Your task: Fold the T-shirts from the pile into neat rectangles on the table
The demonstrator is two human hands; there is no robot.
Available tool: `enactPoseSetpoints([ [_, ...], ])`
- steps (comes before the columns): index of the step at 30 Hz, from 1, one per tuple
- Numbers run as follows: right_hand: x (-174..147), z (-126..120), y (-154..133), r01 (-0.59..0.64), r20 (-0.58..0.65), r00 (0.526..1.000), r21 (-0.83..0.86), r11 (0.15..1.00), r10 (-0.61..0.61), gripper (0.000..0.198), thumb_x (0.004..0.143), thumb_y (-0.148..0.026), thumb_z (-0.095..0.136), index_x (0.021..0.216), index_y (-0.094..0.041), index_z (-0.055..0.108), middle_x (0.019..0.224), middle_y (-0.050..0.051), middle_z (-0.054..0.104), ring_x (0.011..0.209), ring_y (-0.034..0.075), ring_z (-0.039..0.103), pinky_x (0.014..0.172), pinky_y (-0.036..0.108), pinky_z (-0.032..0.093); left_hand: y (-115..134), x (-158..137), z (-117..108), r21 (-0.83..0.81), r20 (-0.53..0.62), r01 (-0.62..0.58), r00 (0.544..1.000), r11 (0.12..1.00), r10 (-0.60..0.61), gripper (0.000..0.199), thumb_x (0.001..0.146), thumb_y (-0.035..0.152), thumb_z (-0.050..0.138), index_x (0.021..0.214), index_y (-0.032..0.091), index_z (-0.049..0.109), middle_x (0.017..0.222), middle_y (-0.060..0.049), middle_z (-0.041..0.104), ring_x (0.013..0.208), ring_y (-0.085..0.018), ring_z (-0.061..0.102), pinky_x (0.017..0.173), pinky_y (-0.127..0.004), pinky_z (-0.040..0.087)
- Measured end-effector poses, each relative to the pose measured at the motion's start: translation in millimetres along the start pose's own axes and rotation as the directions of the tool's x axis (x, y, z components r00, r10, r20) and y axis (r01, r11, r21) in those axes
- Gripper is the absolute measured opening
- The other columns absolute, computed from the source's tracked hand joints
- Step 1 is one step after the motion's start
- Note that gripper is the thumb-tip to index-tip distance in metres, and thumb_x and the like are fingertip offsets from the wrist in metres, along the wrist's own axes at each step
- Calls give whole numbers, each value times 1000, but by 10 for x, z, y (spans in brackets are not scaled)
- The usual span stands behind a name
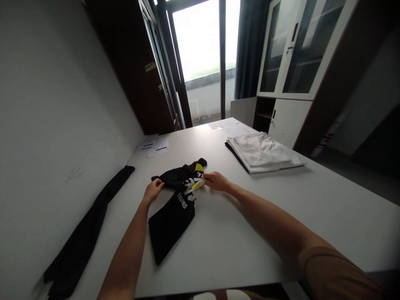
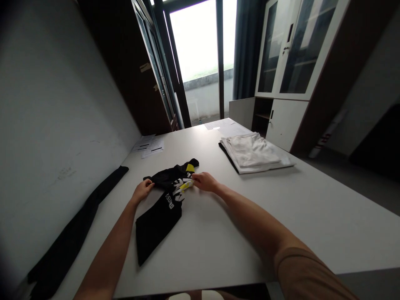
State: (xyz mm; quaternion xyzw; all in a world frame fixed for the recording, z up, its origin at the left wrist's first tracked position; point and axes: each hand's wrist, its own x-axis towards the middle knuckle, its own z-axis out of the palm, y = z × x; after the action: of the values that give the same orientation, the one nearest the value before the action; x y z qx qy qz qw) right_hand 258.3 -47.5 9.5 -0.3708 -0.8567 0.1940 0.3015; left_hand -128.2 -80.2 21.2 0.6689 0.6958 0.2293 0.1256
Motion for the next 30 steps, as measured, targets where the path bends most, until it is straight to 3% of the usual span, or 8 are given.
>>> enactPoseSetpoints([
  [4,26,-65,193,-201,-240,957,-146,969,163,11,87,-21,56,92,-23,66,78,4,66,71,20,55,69,30,38,-2,-103,123,103,-104,82,992,991,-71,18,97,35,54,84,23,59,76,-2,65,71,-20,59,67,-28,35],
  [8,23,-62,133,-152,-331,940,-187,971,83,21,90,-17,54,105,-20,68,107,15,66,102,29,56,87,39,46,232,-211,299,60,-158,-87,983,994,96,7,93,29,59,91,24,62,88,-5,65,85,-23,61,79,-31,42],
  [12,2,70,-132,68,-208,975,-37,997,-74,28,92,-23,55,117,-25,68,113,12,65,109,29,54,97,45,46,430,-252,451,-166,-133,-349,935,922,329,40,82,20,68,121,25,65,105,-6,64,99,-24,60,93,-34,44],
  [15,-19,255,-336,123,-112,988,110,986,-110,35,92,-30,60,127,-29,66,116,9,67,108,29,58,98,46,45,458,-238,511,-257,-1,-309,948,916,319,62,82,19,67,142,27,56,89,-1,64,83,-21,60,84,-32,45],
  [19,-32,436,-509,65,-12,998,39,997,-65,47,90,-38,65,136,-31,62,107,9,69,98,27,62,89,39,46,440,-209,520,-197,96,-200,970,960,222,44,85,22,64,129,26,68,75,0,65,72,-21,61,76,-30,43],
  [24,-28,369,-588,193,205,964,-105,976,-168,19,84,-21,62,101,-25,72,89,6,67,83,22,61,78,32,42,405,-197,446,-111,42,-142,988,984,148,27,89,21,57,108,28,75,86,-4,73,82,-25,66,76,-30,41],
  [27,-33,249,-570,284,231,933,2,959,-277,17,78,-15,57,88,-24,68,85,3,65,83,20,57,80,30,42,324,-184,392,22,4,-67,998,998,67,27,91,21,53,107,28,74,86,-5,74,82,-26,67,74,-30,40],
  [30,-28,126,-480,228,216,938,210,951,-272,16,72,-15,53,80,-22,65,78,1,60,78,18,52,77,28,42,197,-162,339,133,-76,8,997,991,3,27,94,23,50,107,27,73,89,-7,75,86,-28,68,74,-31,41],
])
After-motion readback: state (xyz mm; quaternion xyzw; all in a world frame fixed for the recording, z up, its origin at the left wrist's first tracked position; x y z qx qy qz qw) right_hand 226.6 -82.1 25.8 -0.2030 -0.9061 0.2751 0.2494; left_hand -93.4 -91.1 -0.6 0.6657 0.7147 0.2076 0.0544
